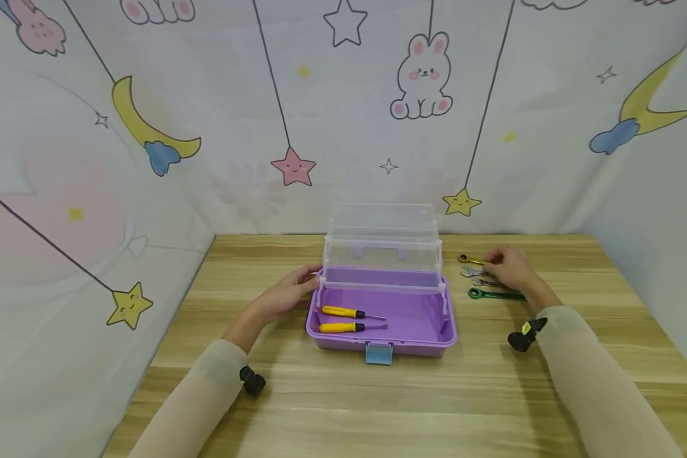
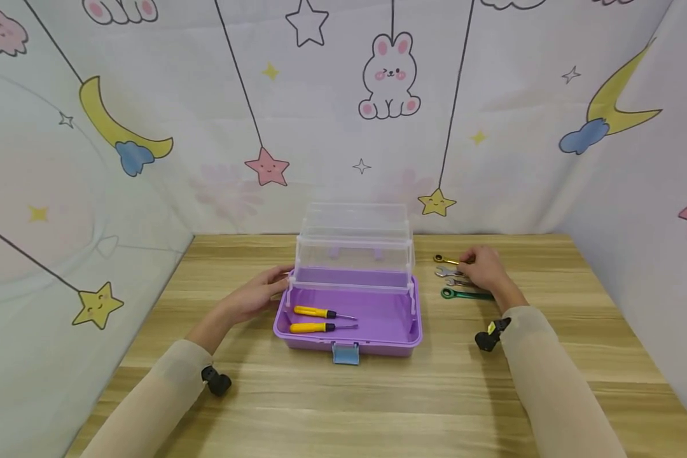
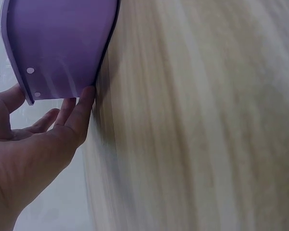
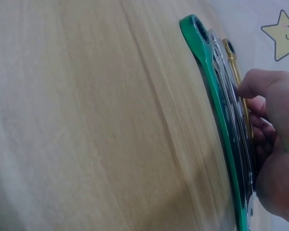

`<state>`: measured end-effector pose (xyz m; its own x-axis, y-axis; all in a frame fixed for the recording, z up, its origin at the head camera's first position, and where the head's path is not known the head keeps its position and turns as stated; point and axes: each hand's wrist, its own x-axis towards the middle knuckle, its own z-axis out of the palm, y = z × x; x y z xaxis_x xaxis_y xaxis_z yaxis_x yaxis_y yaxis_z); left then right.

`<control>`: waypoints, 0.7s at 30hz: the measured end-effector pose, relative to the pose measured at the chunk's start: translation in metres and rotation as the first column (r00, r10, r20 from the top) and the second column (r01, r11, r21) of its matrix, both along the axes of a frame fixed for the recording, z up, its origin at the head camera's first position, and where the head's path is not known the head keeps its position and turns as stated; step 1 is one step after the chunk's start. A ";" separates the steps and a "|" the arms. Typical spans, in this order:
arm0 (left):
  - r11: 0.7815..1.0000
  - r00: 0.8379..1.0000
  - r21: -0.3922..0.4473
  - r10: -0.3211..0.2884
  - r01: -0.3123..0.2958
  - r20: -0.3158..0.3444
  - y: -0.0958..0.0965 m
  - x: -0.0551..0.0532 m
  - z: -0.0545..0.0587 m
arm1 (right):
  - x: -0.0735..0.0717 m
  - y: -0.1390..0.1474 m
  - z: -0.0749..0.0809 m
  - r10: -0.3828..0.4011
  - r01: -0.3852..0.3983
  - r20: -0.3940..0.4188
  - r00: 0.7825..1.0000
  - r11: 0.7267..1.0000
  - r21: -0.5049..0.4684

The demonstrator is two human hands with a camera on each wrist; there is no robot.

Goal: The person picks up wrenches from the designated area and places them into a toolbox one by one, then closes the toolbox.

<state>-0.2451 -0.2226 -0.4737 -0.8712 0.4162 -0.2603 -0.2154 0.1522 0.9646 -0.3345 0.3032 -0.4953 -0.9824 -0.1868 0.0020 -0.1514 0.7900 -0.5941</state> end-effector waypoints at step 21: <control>1.000 1.000 0.005 -0.001 0.001 0.025 -0.001 -0.001 0.001 | -0.003 0.003 -0.005 -0.013 0.014 0.015 1.000 0.998 -0.061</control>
<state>-0.2461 -0.2234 -0.4728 -0.8643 0.4183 -0.2794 -0.2391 0.1472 0.9598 -0.3374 0.3063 -0.4999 -0.9848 -0.1737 -0.0010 -0.1323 0.7540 -0.6434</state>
